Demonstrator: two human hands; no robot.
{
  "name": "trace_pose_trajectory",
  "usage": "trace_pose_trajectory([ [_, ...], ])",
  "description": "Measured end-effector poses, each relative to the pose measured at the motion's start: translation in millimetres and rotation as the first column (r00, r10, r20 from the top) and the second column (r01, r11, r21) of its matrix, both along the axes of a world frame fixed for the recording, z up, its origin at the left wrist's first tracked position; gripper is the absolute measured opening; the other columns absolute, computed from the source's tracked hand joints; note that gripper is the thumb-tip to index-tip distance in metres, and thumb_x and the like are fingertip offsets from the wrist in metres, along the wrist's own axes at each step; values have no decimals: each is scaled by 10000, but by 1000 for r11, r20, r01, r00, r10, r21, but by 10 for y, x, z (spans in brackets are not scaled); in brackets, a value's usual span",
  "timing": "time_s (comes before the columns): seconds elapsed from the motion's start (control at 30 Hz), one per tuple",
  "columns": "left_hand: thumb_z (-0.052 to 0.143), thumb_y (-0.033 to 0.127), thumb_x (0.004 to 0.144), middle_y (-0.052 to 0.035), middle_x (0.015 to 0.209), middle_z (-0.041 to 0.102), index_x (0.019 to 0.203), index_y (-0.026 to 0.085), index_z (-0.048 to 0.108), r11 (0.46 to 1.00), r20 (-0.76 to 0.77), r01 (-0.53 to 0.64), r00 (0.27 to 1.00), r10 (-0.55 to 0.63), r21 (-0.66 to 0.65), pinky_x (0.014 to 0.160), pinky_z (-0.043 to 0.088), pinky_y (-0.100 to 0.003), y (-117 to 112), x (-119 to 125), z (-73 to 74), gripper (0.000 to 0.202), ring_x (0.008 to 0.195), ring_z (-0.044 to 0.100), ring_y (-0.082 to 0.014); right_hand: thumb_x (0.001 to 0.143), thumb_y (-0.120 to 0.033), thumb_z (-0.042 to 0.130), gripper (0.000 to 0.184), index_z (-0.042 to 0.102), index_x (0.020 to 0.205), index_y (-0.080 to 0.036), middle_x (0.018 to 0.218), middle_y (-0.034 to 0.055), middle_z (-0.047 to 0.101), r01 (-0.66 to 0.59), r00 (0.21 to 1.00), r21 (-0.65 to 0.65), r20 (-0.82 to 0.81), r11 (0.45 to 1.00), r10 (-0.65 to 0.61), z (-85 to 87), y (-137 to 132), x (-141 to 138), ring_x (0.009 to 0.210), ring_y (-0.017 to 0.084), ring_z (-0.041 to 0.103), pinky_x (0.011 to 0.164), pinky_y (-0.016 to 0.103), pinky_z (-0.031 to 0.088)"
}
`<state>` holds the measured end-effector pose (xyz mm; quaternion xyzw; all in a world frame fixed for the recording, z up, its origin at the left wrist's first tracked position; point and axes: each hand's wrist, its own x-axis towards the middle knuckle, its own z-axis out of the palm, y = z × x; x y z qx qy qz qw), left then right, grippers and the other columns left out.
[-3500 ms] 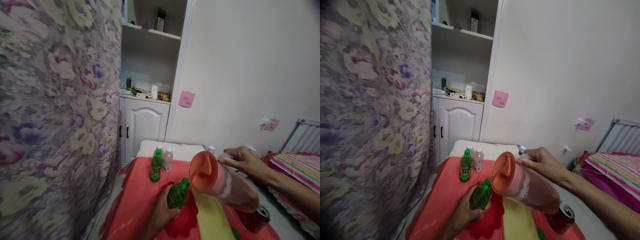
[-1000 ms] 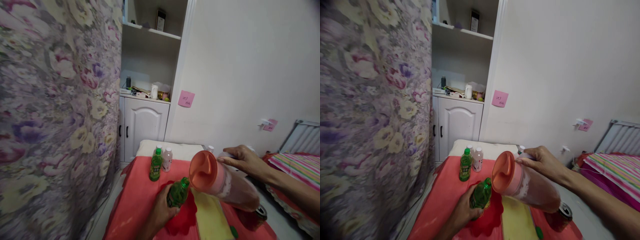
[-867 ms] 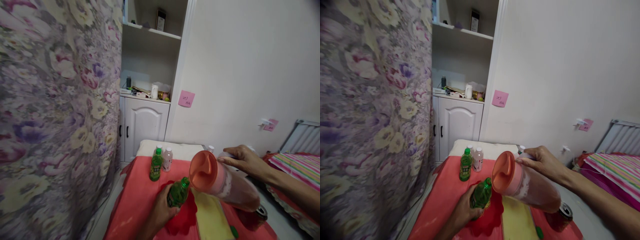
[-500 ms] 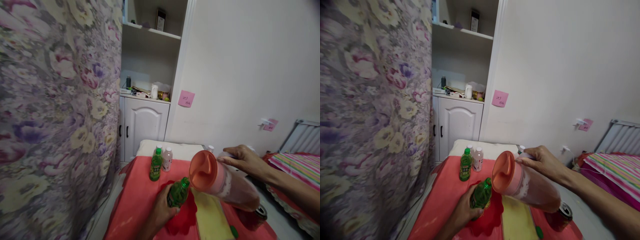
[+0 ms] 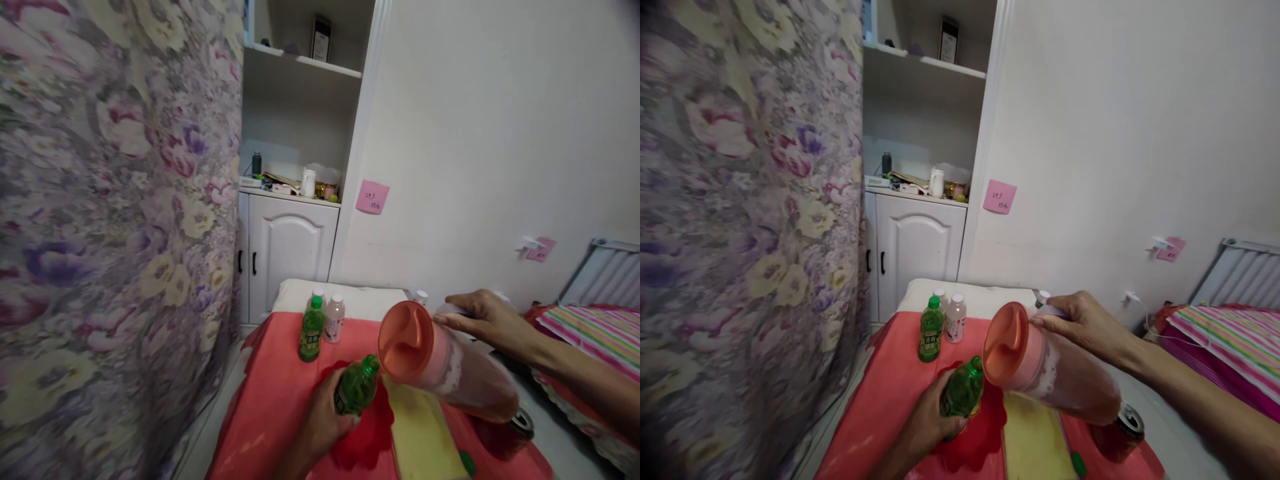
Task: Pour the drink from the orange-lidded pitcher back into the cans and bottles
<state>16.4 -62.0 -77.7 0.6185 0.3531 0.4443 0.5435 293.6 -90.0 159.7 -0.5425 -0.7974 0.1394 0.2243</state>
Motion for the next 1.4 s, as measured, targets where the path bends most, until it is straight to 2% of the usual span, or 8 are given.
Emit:
trace_pose_trajectory([
  [0.4,639,-27,541,-38,1165,713,1222,180,603,1000,29,9,1000,-9,12,917,478,-347,-14,-7,10,712,1077,623,-282,895,-590,537,485,512,641,-177,583,-43,409,-12,1000,-19,-28,1000,12,-29,16,7,557,105,365,475,228,288],
  [0.67,636,-31,537,-39,1147,712,1232,180,589,1000,16,-3,1000,3,11,889,485,-339,-4,-6,-10,728,1051,627,-271,899,-577,534,473,500,638,-184,579,-53,379,-9,1000,-9,-8,1000,8,-32,10,-1,546,102,349,480,236,251],
  [0.87,629,-45,527,-22,1166,702,1223,196,592,1000,42,16,999,-16,-14,900,483,-333,-3,-4,-17,738,1052,624,-260,898,-592,531,486,472,633,-188,584,-55,369,4,1000,-13,-6,1000,-4,-30,-2,-9,547,99,333,479,234,252],
  [1.0,627,-53,518,-11,1135,709,1223,205,601,1000,26,-1,1000,0,9,889,483,-333,-5,-13,-16,751,1036,619,-262,892,-593,538,486,504,633,-183,581,-52,392,-7,1000,-1,-11,1000,7,-37,6,1,546,102,351,478,233,270],
  [1.2,643,-42,523,-30,1147,713,1221,203,609,1000,7,-16,1000,16,11,900,483,-345,-14,-11,16,740,1051,623,-277,883,-599,547,495,479,621,-185,573,-54,373,-1,1000,-3,-2,1000,1,-37,18,4,541,97,332,471,232,254],
  [1.4,630,-46,538,-44,1144,716,1243,182,591,1000,-10,-14,1000,14,4,865,486,-325,-14,-5,1,742,1023,627,-266,886,-590,548,486,514,626,-180,570,-52,383,-7,1000,-2,-13,1000,7,-39,11,-11,539,100,340,474,237,247],
])
